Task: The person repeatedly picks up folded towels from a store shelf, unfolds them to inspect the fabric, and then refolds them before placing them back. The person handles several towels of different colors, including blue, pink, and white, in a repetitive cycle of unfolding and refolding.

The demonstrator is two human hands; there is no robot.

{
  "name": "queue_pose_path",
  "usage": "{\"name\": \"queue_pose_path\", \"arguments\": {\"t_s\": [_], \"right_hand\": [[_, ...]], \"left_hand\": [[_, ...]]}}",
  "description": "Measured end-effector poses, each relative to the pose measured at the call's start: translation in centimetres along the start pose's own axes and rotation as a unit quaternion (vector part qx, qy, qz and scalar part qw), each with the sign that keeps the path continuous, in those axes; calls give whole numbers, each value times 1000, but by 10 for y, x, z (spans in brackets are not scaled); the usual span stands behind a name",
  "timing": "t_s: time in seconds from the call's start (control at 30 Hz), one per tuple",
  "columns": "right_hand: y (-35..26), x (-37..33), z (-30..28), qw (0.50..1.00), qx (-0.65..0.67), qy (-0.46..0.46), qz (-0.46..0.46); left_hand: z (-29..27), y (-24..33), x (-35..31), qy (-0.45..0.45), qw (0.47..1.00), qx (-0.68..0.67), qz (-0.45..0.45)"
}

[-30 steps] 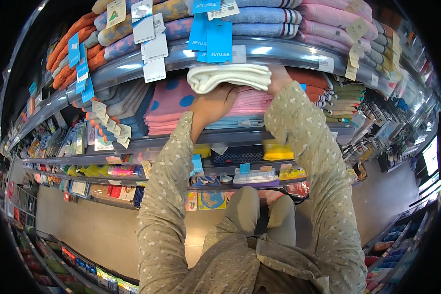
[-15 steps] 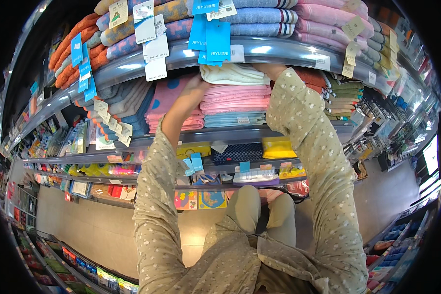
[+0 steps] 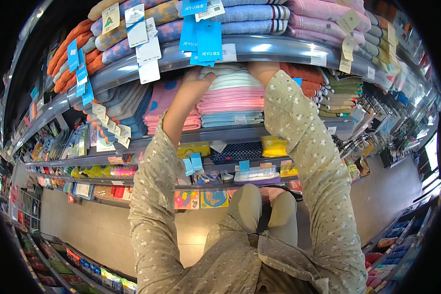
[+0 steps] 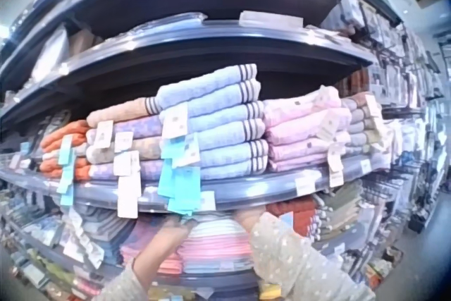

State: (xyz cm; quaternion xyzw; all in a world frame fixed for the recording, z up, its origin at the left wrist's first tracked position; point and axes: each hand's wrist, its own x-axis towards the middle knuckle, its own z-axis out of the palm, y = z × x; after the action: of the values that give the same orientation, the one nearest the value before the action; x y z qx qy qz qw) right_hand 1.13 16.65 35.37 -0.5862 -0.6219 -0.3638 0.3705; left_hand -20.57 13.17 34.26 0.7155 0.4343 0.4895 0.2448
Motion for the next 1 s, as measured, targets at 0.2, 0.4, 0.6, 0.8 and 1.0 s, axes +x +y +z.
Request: {"name": "queue_pose_path", "arguments": {"t_s": [0.2, 0.4, 0.6, 0.8, 1.0], "right_hand": [[-10, 13, -22, 985, 36, -149, -74], [-25, 13, -24, 963, 193, -146, -118], [-13, -6, -4, 933, 241, -208, -166], [-26, -14, -38, 968, 167, -181, -43], [-56, -118, -123, 946, 286, 71, -136]], "left_hand": [[-14, 42, 20, -151, 975, 148, -66], [0, 12, 46, -172, 973, 150, 33], [20, 9, 29, -233, 946, 214, 72], [19, 2, 44, -276, 925, 236, 116], [10, 16, 31, -217, 928, 297, 65]]}}
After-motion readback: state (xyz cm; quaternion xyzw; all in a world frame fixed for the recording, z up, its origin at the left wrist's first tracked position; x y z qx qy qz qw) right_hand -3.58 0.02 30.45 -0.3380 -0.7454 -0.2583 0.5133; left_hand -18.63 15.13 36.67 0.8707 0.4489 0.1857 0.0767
